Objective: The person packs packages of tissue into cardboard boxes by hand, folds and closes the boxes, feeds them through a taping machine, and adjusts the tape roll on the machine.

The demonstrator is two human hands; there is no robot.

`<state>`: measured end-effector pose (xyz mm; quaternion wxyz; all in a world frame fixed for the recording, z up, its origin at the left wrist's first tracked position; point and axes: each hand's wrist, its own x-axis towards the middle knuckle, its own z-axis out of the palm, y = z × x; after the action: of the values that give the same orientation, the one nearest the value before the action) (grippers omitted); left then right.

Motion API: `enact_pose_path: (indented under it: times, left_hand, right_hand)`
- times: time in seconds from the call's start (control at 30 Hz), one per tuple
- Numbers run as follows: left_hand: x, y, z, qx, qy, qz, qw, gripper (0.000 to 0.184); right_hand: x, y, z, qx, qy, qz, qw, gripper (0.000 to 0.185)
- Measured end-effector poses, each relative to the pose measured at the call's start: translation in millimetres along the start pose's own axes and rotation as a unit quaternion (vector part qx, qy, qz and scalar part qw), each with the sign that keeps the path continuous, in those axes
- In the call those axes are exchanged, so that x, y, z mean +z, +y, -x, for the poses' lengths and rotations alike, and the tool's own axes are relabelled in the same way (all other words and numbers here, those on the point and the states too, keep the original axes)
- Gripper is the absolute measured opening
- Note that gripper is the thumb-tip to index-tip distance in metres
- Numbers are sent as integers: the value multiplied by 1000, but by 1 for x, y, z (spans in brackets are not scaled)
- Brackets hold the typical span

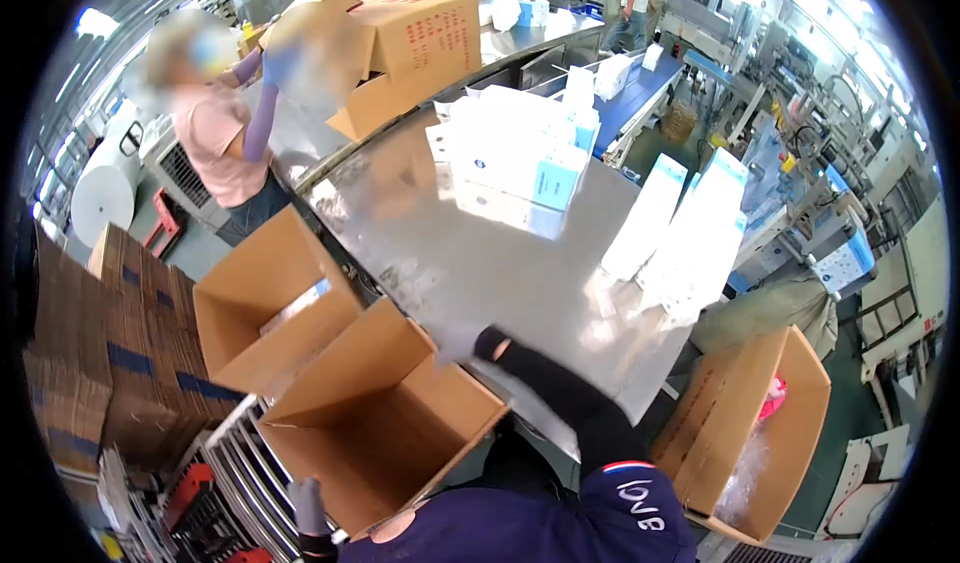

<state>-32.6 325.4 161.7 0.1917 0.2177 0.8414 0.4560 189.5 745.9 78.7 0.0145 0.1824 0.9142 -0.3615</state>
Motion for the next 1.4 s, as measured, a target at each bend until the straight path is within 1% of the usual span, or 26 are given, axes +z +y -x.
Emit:
enact_pose_path:
  times: [0.03, 0.07, 0.1, 0.13, 0.17, 0.2, 0.23, 0.27, 0.3, 0.33, 0.4, 0.47, 0.5, 0.53, 0.6, 0.67, 0.7, 0.73, 0.77, 0.8, 0.83, 0.87, 1.03, 1.27, 1.3, 1.4]
  left_hand:
    - [13, 16, -1, -45, -2, 33, 998, 18]
    - [24, 30, -6, -90, -3, 67, 994, 19]
    - [17, 5, -19, -44, -21, 16, 999, 19]
    - [29, 25, -13, -75, 37, 126, 988, 22]
    - [14, 23, -16, -126, -28, 32, 991, 30]
    - [-19, -57, -25, 126, -62, -365, 920, 56]
    - [3, 3, -17, 56, 8, -394, 917, 61]
    - [28, 96, -4, -15, 78, -417, 905, 66]
    - [41, 155, -6, 134, 130, -563, 805, 71]
    - [56, 198, -16, 275, 173, -678, 660, 76]
    - [86, 241, -45, 383, 199, -590, 682, 68]
    - [140, 267, -71, 393, 62, -425, 813, 65]
    - [171, 278, -86, 422, -6, -392, 818, 74]
    - [203, 291, -103, 453, -70, -357, 814, 83]
    - [273, 319, -132, 477, -176, -358, 783, 90]
    - [343, 317, -166, 606, -213, -417, 643, 99]
    - [366, 318, -174, 554, -343, -445, 615, 104]
    - [385, 321, -180, 488, -460, -463, 580, 109]
    - [393, 317, -184, 507, -437, -481, 567, 111]
    - [393, 313, -184, 525, -415, -501, 549, 113]
    - [387, 318, -177, 522, -398, -522, 544, 113]
    - [382, 324, -168, 522, -380, -540, 540, 114]
    - [379, 308, -139, 526, -331, -573, 534, 96]
    - [366, 274, -120, 620, -249, -518, 534, 59]
    - [352, 283, -117, 663, -200, -510, 510, 49]
    - [261, 333, -97, 694, -89, -464, 543, 41]
  right_hand:
    - [-60, 10, 17, -80, 162, -187, 966, 38]
    - [-115, 30, 20, 28, 248, -8, 968, 49]
    - [-170, 51, 24, 181, 286, 206, 918, 61]
    - [-225, 71, 27, 323, 280, 335, 840, 73]
    - [-267, 123, 30, 354, 306, 399, 788, 103]
    - [-298, 162, 35, 408, 324, 373, 768, 121]
    - [-331, 174, 43, 458, 246, 291, 803, 133]
    - [-340, 233, 35, 446, 198, 194, 851, 131]
    - [-345, 228, 31, 430, 185, 231, 853, 126]
    - [-340, 214, 29, 417, 169, 267, 852, 121]
    - [-326, 210, 22, 332, 173, 189, 908, 108]
    - [-292, 176, 23, 287, 211, 114, 927, 101]
    - [-282, 139, 34, 292, 161, 104, 937, 100]
    - [-271, 108, 45, 296, 118, 92, 944, 99]
    - [-238, 100, 63, 129, 77, 288, 946, 94]
    - [-275, 56, 64, 107, -26, 242, 964, 84]
    - [-280, 95, 40, 124, 97, -50, 986, 75]
    - [-284, 127, 11, 144, 268, 99, 948, 65]
    - [-295, 153, -20, 154, 433, 234, 857, 55]
    - [-332, 183, -40, 136, 444, 317, 827, 62]
    - [-337, 255, -66, 134, 467, 294, 823, 71]
    - [-361, 235, -61, 281, 266, 259, 885, 82]
    - [-336, 227, -74, 271, 256, 300, 878, 92]
    - [-299, 153, -18, 388, 125, 128, 904, 95]
    - [-289, 143, -6, 392, 133, 123, 902, 92]
    - [-263, 128, 22, 416, 181, 73, 888, 84]
